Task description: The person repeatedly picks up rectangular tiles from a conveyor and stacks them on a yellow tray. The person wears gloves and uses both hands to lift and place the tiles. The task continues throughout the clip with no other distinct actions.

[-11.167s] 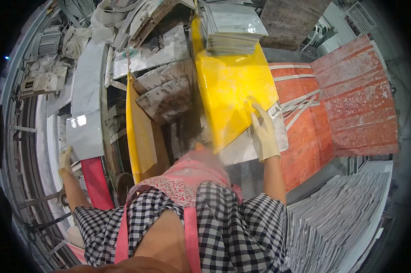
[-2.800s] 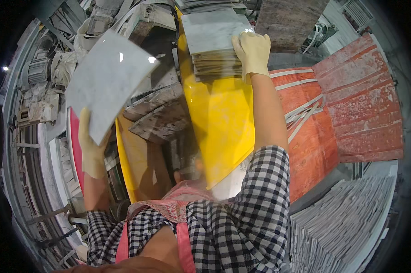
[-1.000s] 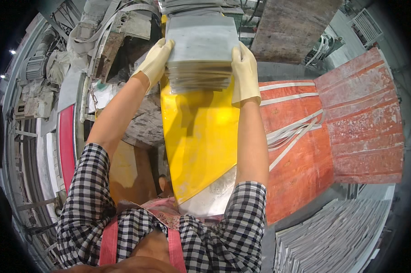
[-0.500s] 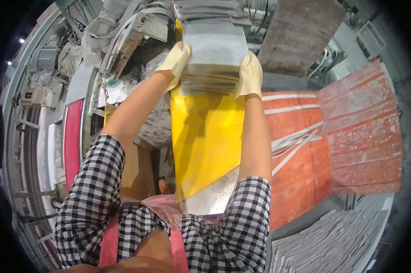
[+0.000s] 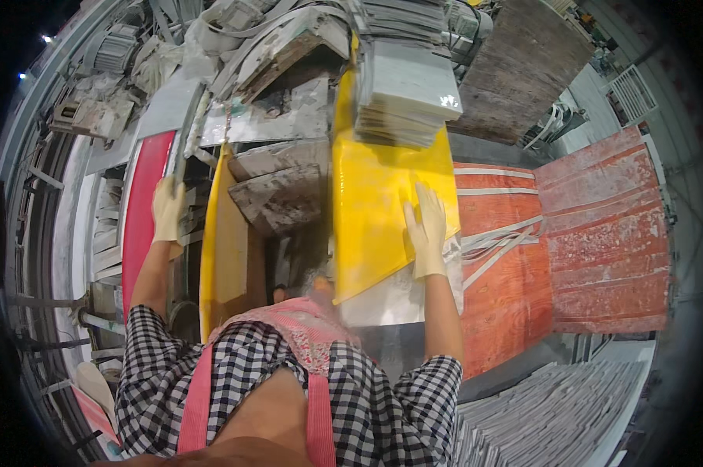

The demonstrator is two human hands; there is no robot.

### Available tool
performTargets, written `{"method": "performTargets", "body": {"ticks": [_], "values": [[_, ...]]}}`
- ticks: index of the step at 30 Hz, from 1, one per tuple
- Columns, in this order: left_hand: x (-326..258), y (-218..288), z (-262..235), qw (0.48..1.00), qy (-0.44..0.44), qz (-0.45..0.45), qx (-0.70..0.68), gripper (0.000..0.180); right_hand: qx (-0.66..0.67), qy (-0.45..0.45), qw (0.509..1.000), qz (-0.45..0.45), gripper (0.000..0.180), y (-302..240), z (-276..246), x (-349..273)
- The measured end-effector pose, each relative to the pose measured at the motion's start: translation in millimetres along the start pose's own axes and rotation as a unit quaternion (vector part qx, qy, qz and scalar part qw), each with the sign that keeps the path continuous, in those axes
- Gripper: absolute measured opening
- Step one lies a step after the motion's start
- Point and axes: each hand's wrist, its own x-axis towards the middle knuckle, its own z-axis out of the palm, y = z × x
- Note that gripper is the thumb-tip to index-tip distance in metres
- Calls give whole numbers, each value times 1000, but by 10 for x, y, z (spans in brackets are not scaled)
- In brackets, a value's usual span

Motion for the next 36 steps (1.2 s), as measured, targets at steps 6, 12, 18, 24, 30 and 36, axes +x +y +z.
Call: {"method": "performTargets", "body": {"ticks": [6,12,18,24,30,36], "values": [[-712,-1274,-55,959,-21,-144,242,63,-28,-72,996,-39,55,-533,335,-218],[-827,-1222,15,961,-34,-176,210,64,-77,-115,937,-321,28,-1061,776,-81],[-830,-1025,12,960,-58,-190,198,61,-73,-224,887,-396,21,-941,1136,39],[-831,-935,135,953,-24,-182,240,58,-52,-284,894,-342,18,-798,1176,27],[-826,-849,57,958,-45,-173,225,57,-59,-287,904,-310,16,-890,1155,35],[-842,-790,76,951,-24,-186,246,56,-22,-258,914,-312,13,-994,1148,35]]}}
